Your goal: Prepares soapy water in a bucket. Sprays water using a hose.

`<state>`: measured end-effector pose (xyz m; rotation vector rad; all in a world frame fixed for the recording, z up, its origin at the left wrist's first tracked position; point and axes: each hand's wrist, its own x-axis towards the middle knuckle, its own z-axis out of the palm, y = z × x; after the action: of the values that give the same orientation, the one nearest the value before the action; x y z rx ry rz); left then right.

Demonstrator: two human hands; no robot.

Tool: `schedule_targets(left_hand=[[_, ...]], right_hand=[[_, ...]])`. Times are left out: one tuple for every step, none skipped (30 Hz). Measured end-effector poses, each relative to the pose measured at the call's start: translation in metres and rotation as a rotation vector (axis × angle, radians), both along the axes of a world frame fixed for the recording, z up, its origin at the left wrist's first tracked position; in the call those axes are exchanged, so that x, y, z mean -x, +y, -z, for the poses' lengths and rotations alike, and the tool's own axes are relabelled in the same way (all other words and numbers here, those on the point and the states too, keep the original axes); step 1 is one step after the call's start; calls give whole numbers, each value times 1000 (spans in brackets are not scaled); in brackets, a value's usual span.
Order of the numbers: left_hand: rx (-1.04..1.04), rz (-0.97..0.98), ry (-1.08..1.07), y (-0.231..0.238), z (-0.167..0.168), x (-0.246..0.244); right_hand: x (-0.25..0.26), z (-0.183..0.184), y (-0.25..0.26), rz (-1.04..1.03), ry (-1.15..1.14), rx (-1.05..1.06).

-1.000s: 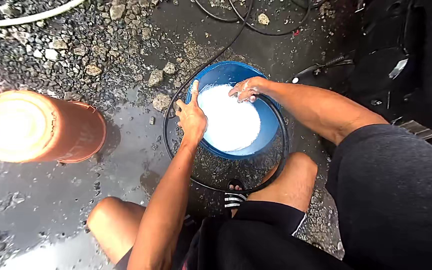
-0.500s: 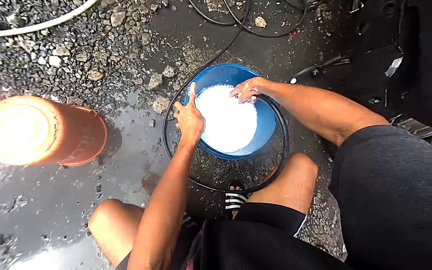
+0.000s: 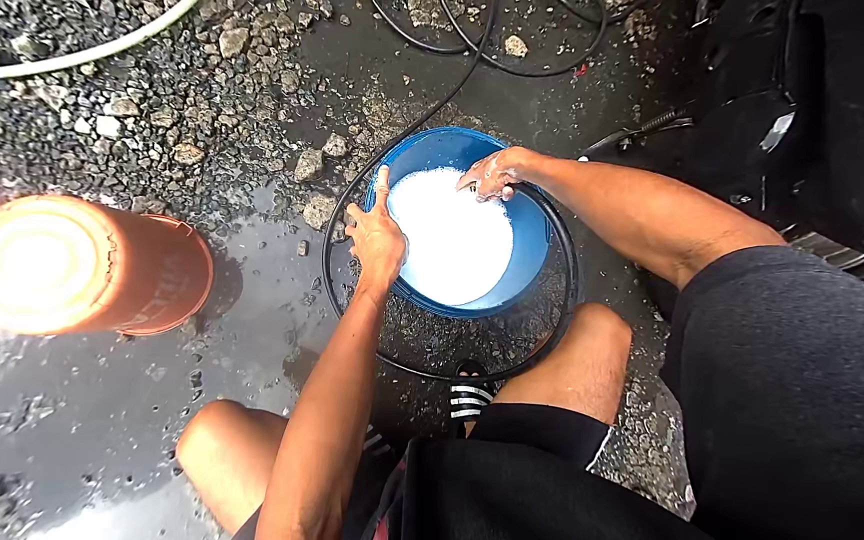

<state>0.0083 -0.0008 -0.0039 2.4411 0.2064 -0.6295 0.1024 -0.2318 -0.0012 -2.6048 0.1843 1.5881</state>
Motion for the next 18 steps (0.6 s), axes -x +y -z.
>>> schedule_targets(left_hand=[[0, 0, -1, 0, 0, 0], [3, -1, -2, -1, 0, 0], [7, -2, -4, 0, 0, 0], [10, -3, -4, 0, -1, 0], [11, -3, 0, 0, -1, 1], [11, -4, 3, 0, -2, 0], [13, -6, 5, 0, -2, 0], [15, -9, 6, 0, -2, 0], [16, -12, 3, 0, -1, 1], [22, -20, 0, 0, -1, 1], [24, -22, -3, 0, 0, 1], [24, -21, -4, 0, 0, 1], [21, -18, -3, 0, 0, 1], [15, -16, -3, 0, 0, 1], [9, -14, -5, 0, 0, 1], [6, -13, -6, 0, 1, 1], [5, -12, -6, 0, 1, 1], [4, -11, -5, 0, 1, 1]], right_hand=[[0, -1, 0, 0, -2, 0], [1, -3, 0, 5, -3, 1], [1, -5, 1, 10, -4, 6], [0, -6, 2, 17, -6, 7], [0, -6, 1, 26, -6, 4], [-1, -6, 1, 31, -1, 4], [-2, -6, 1, 35, 1, 2], [-2, -5, 1, 31, 6, -8], [-3, -4, 0, 28, 13, -19], [-3, -4, 0, 22, 15, -30], [-3, -3, 0, 13, 14, -34], [-3, -3, 1, 6, 16, -29], [-3, -4, 2, 1, 19, -21], [-3, -5, 4, 1, 20, -14], [-3, -6, 5, 5, 20, -8], [-3, -6, 6, 15, 21, -6], [-2, -8, 6, 23, 21, -5], [-2, -9, 6, 26, 15, -10]])
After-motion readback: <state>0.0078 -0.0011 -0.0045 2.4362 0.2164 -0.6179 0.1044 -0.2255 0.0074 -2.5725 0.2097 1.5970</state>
